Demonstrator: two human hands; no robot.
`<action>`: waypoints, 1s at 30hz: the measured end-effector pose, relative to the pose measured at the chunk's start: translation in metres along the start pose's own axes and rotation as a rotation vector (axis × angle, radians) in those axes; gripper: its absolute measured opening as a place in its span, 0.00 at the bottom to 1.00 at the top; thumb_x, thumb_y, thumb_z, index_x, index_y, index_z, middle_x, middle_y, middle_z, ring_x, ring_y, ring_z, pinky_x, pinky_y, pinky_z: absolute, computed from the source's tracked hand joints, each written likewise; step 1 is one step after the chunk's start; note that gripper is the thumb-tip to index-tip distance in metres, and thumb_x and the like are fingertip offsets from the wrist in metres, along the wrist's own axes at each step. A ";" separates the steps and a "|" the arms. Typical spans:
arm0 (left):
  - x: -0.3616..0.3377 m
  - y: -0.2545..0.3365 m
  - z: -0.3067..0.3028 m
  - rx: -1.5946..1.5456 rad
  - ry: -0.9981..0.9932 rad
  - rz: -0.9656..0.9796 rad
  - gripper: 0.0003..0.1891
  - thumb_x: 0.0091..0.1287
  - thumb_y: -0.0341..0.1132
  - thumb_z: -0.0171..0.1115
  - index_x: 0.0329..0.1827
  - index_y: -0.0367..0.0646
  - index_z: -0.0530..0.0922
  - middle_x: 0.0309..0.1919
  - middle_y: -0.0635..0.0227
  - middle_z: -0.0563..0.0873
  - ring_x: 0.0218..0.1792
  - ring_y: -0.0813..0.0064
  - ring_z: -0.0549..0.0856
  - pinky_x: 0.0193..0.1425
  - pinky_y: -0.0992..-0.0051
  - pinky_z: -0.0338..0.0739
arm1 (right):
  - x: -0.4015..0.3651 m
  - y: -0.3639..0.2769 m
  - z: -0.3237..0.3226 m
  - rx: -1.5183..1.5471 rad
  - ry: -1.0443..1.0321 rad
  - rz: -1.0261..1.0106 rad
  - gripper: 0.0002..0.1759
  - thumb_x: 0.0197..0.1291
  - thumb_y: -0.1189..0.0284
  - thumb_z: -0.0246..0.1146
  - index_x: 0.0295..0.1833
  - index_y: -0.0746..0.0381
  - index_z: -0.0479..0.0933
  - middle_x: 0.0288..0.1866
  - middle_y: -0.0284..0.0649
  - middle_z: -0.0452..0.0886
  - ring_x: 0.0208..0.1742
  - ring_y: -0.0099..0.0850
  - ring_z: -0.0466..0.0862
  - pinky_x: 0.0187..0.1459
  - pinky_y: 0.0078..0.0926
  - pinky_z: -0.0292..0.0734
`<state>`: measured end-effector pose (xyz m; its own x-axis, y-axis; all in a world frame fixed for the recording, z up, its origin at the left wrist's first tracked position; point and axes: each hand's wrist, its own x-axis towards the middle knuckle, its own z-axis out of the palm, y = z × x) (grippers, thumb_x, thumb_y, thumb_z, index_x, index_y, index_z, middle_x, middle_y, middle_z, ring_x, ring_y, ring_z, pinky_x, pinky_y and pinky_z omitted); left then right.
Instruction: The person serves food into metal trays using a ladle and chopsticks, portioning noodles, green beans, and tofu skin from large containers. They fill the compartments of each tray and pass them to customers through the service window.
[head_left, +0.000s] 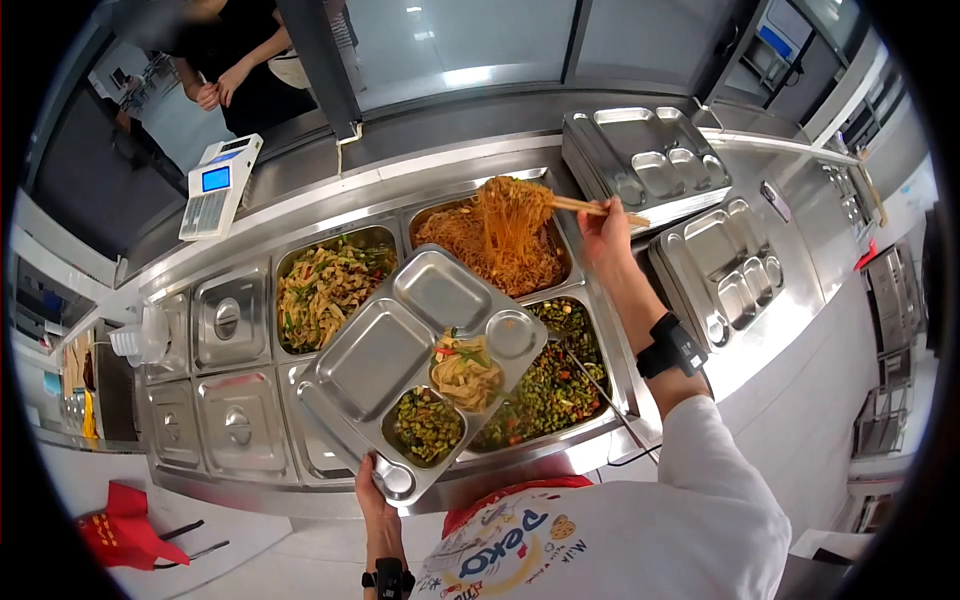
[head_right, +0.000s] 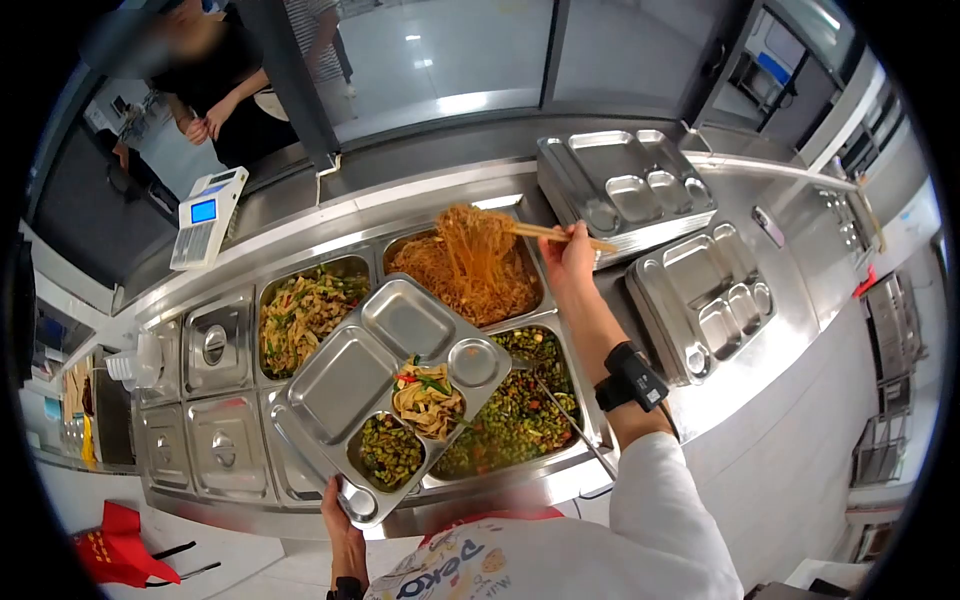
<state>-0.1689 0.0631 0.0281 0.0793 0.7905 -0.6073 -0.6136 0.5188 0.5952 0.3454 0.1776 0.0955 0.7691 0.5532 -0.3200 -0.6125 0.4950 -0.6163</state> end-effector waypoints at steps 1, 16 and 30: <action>0.001 0.001 0.002 -0.006 -0.009 0.000 0.15 0.64 0.37 0.56 0.48 0.35 0.75 0.45 0.63 0.81 0.46 0.69 0.80 0.54 0.71 0.74 | -0.002 -0.006 0.011 0.000 -0.016 0.003 0.16 0.67 0.60 0.48 0.28 0.55 0.66 0.30 0.36 0.73 0.32 0.29 0.77 0.33 0.29 0.81; 0.025 0.000 0.014 -0.036 -0.141 -0.070 0.15 0.64 0.39 0.56 0.46 0.36 0.75 0.43 0.62 0.82 0.44 0.69 0.81 0.50 0.71 0.76 | -0.107 0.003 0.095 -0.452 -0.352 0.026 0.15 0.66 0.63 0.49 0.29 0.61 0.66 0.31 0.39 0.72 0.31 0.29 0.77 0.29 0.25 0.83; 0.028 -0.002 -0.024 -0.004 -0.122 -0.039 0.15 0.62 0.36 0.55 0.47 0.34 0.75 0.43 0.61 0.82 0.44 0.67 0.81 0.52 0.71 0.74 | -0.163 0.012 0.090 -1.152 -0.861 -0.209 0.11 0.67 0.67 0.46 0.35 0.62 0.68 0.24 0.33 0.71 0.23 0.22 0.73 0.23 0.19 0.72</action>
<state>-0.1845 0.0765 -0.0027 0.1982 0.8034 -0.5615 -0.6112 0.5491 0.5700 0.1965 0.1539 0.2052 0.2245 0.9678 0.1139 0.2971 0.0433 -0.9539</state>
